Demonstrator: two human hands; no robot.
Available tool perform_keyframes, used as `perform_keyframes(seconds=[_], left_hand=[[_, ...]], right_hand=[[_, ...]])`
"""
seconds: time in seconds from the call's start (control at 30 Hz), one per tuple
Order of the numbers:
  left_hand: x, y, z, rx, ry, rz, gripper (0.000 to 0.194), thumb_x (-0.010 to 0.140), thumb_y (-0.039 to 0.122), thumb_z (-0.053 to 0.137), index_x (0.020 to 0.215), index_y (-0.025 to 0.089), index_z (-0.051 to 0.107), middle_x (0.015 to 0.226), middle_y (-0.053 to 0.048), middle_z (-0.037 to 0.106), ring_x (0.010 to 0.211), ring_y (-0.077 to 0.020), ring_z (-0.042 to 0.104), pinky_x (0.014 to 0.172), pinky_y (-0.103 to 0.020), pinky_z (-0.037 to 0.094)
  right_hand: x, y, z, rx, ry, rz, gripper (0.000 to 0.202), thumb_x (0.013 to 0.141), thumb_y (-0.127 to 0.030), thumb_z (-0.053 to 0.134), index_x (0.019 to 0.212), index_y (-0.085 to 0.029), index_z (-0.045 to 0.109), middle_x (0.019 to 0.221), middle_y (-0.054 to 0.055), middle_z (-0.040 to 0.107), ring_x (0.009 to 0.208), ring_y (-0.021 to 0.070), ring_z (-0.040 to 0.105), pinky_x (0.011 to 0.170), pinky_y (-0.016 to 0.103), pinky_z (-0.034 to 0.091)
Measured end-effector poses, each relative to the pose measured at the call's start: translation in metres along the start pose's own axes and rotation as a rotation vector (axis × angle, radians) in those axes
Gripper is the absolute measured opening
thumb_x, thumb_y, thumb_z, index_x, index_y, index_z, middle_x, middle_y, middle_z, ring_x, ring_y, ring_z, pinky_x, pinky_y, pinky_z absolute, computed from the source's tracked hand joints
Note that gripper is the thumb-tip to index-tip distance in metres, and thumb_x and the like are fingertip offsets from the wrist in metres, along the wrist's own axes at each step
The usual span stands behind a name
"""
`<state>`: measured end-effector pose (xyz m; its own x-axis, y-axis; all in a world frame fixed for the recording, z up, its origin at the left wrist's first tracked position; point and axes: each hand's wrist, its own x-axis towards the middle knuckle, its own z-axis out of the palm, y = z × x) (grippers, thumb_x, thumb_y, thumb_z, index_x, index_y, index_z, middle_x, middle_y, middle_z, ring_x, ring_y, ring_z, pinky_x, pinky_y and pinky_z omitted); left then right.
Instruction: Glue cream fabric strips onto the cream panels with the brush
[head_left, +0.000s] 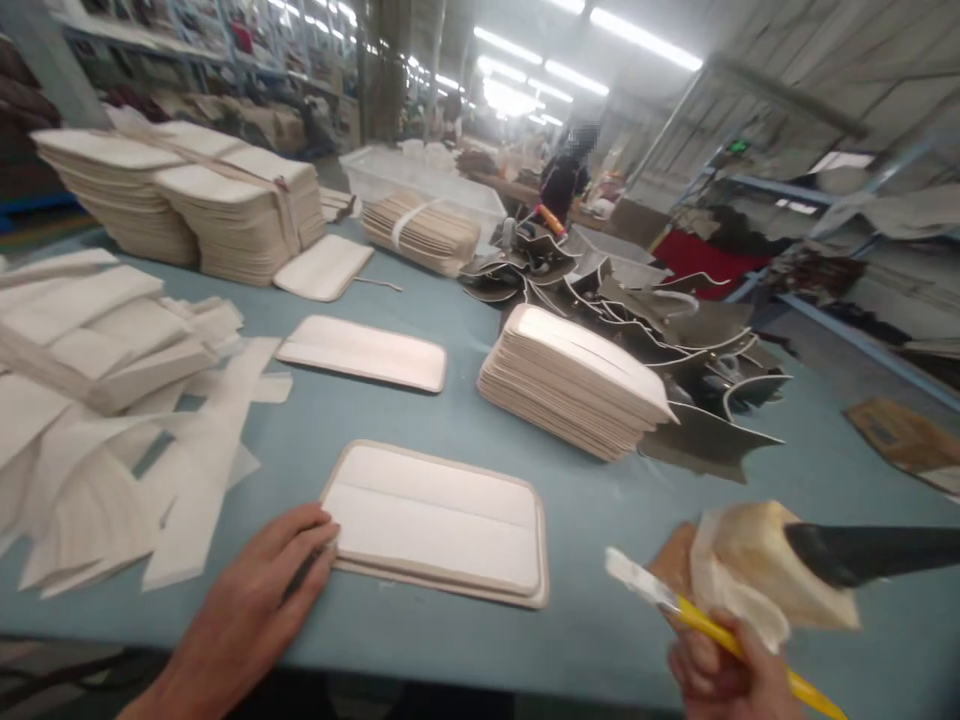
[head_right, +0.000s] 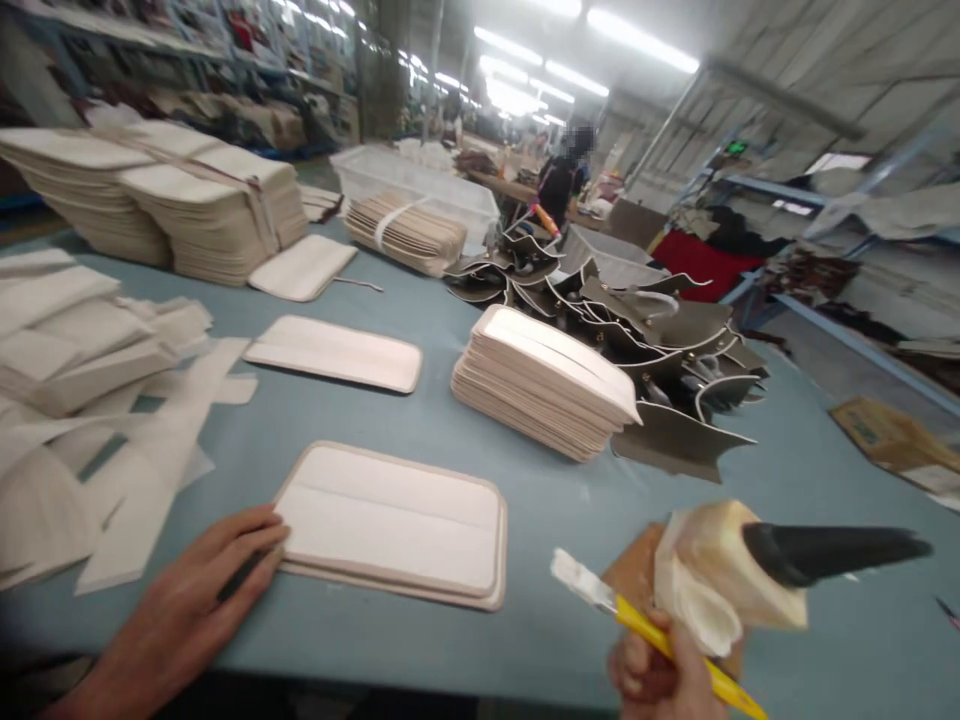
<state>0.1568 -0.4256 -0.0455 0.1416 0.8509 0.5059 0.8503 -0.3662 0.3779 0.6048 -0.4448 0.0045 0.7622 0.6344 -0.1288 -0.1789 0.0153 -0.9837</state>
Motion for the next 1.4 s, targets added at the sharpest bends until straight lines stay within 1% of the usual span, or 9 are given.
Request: perform_keyframes(seconds=[0.03, 0.1, 0.2, 0.3, 0.43, 0.67, 1.07, 1.23, 1.4], left_hand=[[0.001, 0.004, 0.0, -0.003, 0.015, 0.002, 0.026, 0.104, 0.042, 0.052, 0.115, 0.029, 0.071, 0.121, -0.005, 0.074, 0.109, -0.0209, 0.075, 0.102, -0.032, 0.06], [0.003, 0.011, -0.001, -0.011, 0.04, 0.004, 0.024, 0.104, 0.039, 0.053, 0.113, 0.027, 0.071, 0.118, -0.005, 0.075, 0.109, -0.0199, 0.075, 0.103, -0.031, 0.06], [0.004, 0.015, -0.004, -0.024, 0.066, 0.006, 0.02, 0.104, 0.034, 0.053, 0.11, 0.026, 0.071, 0.114, -0.005, 0.076, 0.109, -0.0184, 0.074, 0.103, -0.03, 0.06], [0.004, 0.016, -0.005, -0.041, 0.089, -0.004, 0.019, 0.104, 0.031, 0.054, 0.108, 0.025, 0.071, 0.113, -0.005, 0.077, 0.109, -0.0181, 0.074, 0.103, -0.03, 0.059], [0.005, 0.017, -0.004, -0.069, 0.12, -0.024, 0.018, 0.103, 0.028, 0.055, 0.104, 0.023, 0.073, 0.111, -0.005, 0.078, 0.107, -0.0186, 0.074, 0.101, -0.031, 0.06], [0.004, 0.018, -0.004, -0.092, 0.124, -0.032, 0.019, 0.102, 0.022, 0.054, 0.102, 0.022, 0.073, 0.109, -0.004, 0.078, 0.105, -0.0182, 0.074, 0.1, -0.031, 0.059], [0.008, 0.02, -0.006, -0.078, 0.122, -0.022, 0.019, 0.102, 0.019, 0.052, 0.099, 0.02, 0.071, 0.106, -0.004, 0.077, 0.104, -0.0176, 0.072, 0.099, -0.03, 0.057], [0.007, 0.018, -0.005, -0.078, 0.099, -0.039, 0.02, 0.103, 0.024, 0.053, 0.102, 0.022, 0.072, 0.109, -0.004, 0.078, 0.105, -0.0195, 0.073, 0.099, -0.033, 0.059], [0.005, 0.013, -0.003, -0.091, 0.074, -0.05, 0.02, 0.103, 0.031, 0.054, 0.103, 0.023, 0.073, 0.111, -0.005, 0.078, 0.105, -0.0212, 0.074, 0.101, -0.035, 0.059]], right_hand=[[-0.015, 0.008, 0.027, -0.021, -0.073, 0.063, 0.032, 0.063, -0.055, 0.08, 0.07, -0.028, 0.064, 0.047, -0.004, 0.04, 0.041, 0.0135, 0.035, 0.043, 0.03, 0.022], [-0.047, 0.019, 0.077, -0.065, -0.226, 0.117, 0.042, 0.072, -0.065, 0.077, 0.08, -0.026, 0.066, 0.05, -0.006, 0.043, 0.043, 0.0125, 0.038, 0.043, 0.026, 0.027], [-0.086, 0.028, 0.135, -0.155, -0.497, 0.045, 0.053, 0.084, -0.074, 0.069, 0.087, -0.021, 0.065, 0.052, -0.007, 0.049, 0.046, 0.0116, 0.043, 0.048, 0.025, 0.037], [-0.109, 0.028, 0.172, -0.178, -0.68, -0.02, 0.06, 0.088, -0.08, 0.064, 0.086, -0.02, 0.062, 0.052, -0.006, 0.052, 0.046, 0.0111, 0.044, 0.049, 0.024, 0.039], [-0.123, 0.033, 0.202, -0.177, -0.785, -0.034, 0.06, 0.09, -0.08, 0.061, 0.087, -0.02, 0.061, 0.053, -0.005, 0.055, 0.047, 0.0107, 0.043, 0.048, 0.023, 0.038], [-0.132, 0.051, 0.222, -0.184, -0.856, -0.033, 0.056, 0.092, -0.075, 0.062, 0.089, -0.02, 0.062, 0.055, -0.004, 0.057, 0.048, 0.0113, 0.044, 0.047, 0.022, 0.037], [-0.145, 0.062, 0.234, -0.201, -0.862, 0.015, 0.055, 0.091, -0.075, 0.061, 0.091, -0.02, 0.06, 0.056, -0.006, 0.056, 0.046, 0.0095, 0.038, 0.045, 0.021, 0.031], [-0.139, 0.065, 0.23, -0.241, -0.856, -0.001, 0.051, 0.095, -0.071, 0.058, 0.092, -0.02, 0.061, 0.057, -0.005, 0.058, 0.047, 0.0106, 0.041, 0.047, 0.022, 0.03], [-0.12, 0.058, 0.21, -0.288, -0.841, -0.03, 0.048, 0.097, -0.068, 0.057, 0.092, -0.021, 0.063, 0.058, -0.004, 0.06, 0.05, 0.0123, 0.047, 0.048, 0.023, 0.031]])
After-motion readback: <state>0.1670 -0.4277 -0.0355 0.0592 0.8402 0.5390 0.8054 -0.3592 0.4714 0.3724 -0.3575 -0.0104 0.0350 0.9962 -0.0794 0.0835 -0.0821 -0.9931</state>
